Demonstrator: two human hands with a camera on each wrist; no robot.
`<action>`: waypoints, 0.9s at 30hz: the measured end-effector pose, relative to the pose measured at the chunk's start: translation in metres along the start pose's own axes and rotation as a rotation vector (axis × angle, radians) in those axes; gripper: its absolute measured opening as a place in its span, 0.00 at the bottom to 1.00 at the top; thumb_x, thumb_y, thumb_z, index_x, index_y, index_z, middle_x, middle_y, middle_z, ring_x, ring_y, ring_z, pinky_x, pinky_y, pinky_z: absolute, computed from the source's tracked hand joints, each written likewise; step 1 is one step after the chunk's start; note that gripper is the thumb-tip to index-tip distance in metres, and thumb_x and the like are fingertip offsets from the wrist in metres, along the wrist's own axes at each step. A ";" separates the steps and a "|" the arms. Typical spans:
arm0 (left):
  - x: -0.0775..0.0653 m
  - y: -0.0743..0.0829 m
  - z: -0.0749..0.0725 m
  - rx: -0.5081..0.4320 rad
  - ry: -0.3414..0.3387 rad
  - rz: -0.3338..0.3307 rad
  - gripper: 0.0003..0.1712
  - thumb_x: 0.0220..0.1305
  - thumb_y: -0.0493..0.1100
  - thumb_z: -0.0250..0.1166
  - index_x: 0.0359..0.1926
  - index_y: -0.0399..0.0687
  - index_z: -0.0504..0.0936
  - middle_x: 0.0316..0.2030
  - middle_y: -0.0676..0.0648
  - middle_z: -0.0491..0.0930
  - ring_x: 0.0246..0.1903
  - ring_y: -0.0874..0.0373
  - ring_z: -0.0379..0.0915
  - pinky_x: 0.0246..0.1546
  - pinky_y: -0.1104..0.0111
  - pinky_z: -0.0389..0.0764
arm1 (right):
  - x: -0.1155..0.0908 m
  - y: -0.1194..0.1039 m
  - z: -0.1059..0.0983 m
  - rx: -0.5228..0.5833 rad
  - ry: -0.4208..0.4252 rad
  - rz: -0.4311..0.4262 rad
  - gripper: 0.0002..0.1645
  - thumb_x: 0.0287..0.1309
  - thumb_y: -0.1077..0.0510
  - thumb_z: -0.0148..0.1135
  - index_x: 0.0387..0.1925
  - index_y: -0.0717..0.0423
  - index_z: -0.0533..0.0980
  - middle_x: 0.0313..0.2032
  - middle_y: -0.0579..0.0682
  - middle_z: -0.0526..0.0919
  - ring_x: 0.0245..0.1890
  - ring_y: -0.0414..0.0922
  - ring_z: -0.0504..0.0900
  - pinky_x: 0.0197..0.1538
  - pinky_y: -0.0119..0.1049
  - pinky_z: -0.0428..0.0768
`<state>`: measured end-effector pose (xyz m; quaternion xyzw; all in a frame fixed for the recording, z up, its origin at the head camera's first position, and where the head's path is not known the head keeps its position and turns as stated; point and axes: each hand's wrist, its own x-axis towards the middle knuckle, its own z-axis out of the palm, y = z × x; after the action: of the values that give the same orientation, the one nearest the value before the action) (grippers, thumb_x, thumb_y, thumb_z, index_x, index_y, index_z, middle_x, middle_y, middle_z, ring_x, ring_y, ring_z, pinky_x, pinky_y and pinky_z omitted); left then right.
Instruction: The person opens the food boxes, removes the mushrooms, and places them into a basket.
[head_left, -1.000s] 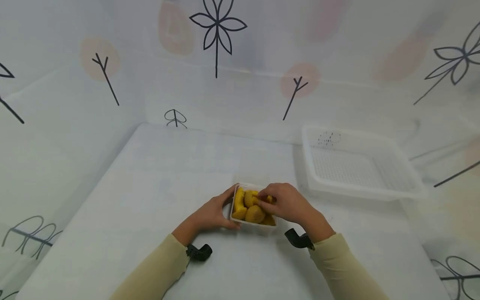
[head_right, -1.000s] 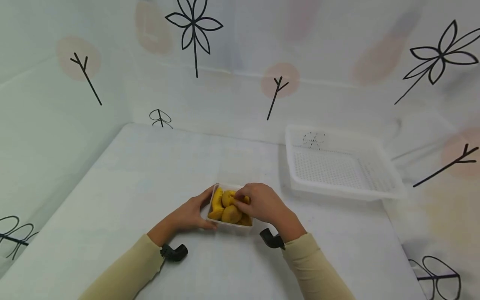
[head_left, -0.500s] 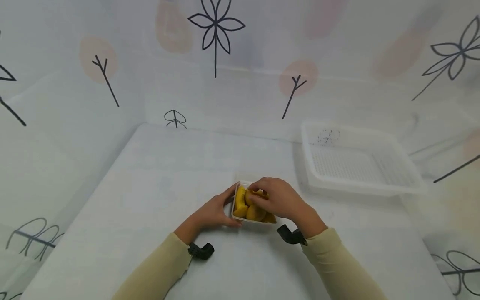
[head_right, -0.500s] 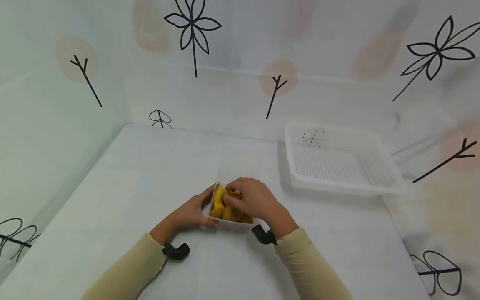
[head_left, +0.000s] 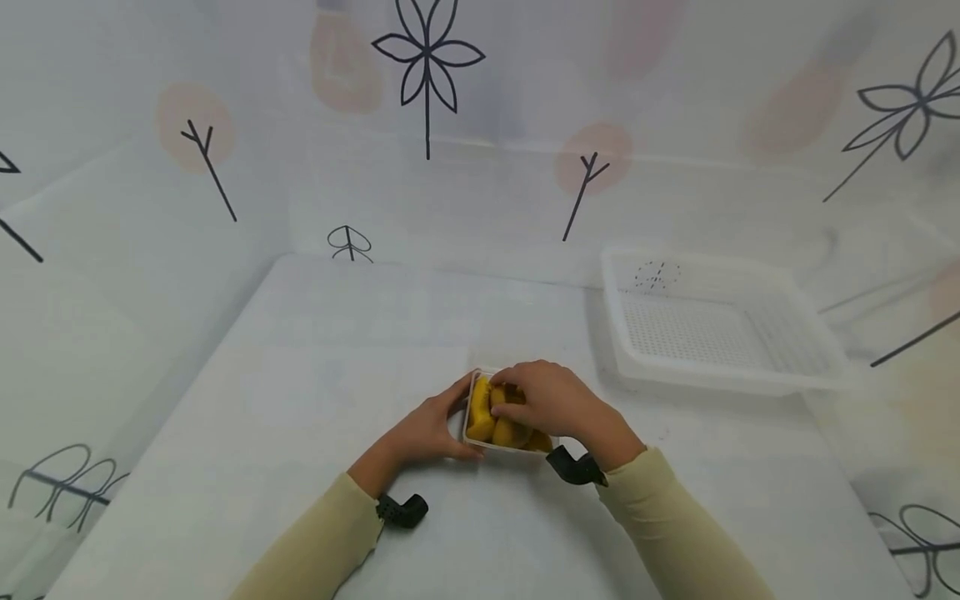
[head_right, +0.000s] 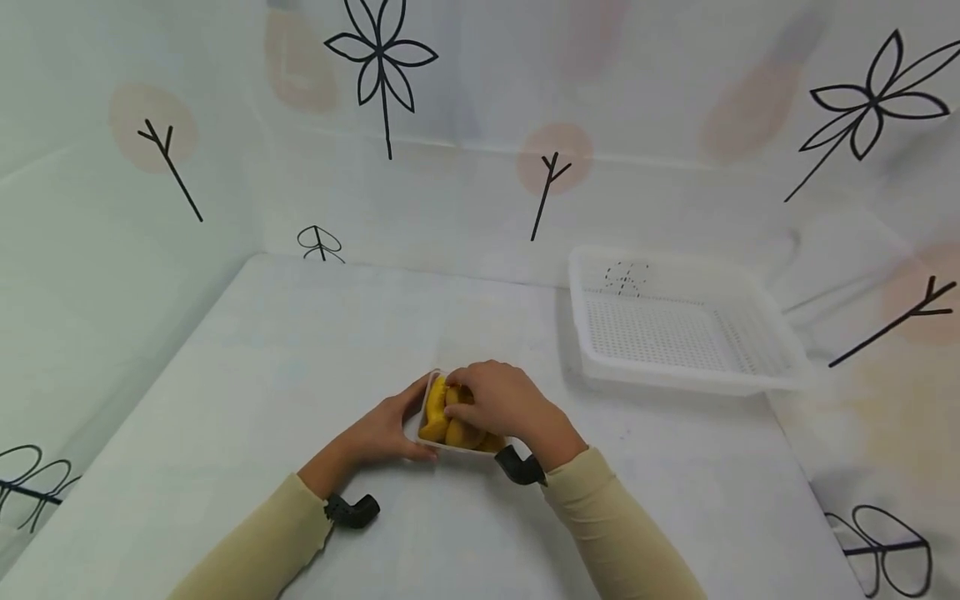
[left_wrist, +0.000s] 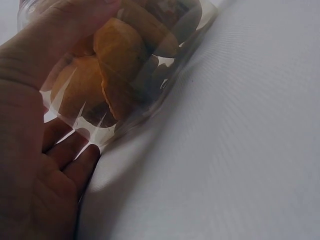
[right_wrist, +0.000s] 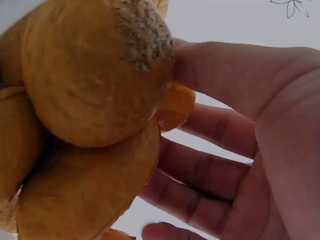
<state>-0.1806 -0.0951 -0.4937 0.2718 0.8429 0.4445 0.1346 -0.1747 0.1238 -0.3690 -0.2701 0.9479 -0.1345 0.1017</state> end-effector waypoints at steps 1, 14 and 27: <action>0.000 0.000 0.000 0.001 -0.002 0.003 0.68 0.43 0.63 0.76 0.75 0.73 0.38 0.75 0.60 0.50 0.71 0.58 0.57 0.71 0.54 0.63 | -0.001 0.000 0.000 0.001 0.002 -0.003 0.24 0.58 0.43 0.65 0.54 0.46 0.79 0.47 0.44 0.85 0.45 0.42 0.80 0.49 0.41 0.81; -0.006 0.002 -0.005 0.008 0.002 -0.016 0.67 0.42 0.65 0.76 0.74 0.78 0.38 0.74 0.61 0.52 0.71 0.61 0.57 0.71 0.53 0.62 | -0.012 0.002 -0.010 0.175 0.160 -0.135 0.25 0.66 0.47 0.58 0.61 0.49 0.74 0.46 0.43 0.84 0.42 0.38 0.80 0.45 0.34 0.81; 0.001 -0.003 0.002 -0.017 0.009 0.013 0.68 0.41 0.63 0.77 0.76 0.72 0.40 0.74 0.60 0.52 0.72 0.60 0.56 0.72 0.53 0.59 | -0.026 0.027 -0.030 0.251 0.327 -0.224 0.25 0.67 0.49 0.58 0.64 0.45 0.72 0.56 0.44 0.80 0.44 0.40 0.82 0.44 0.34 0.83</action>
<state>-0.1817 -0.0945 -0.4976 0.2741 0.8380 0.4536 0.1300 -0.1739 0.1657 -0.3463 -0.3334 0.8917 -0.3038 -0.0361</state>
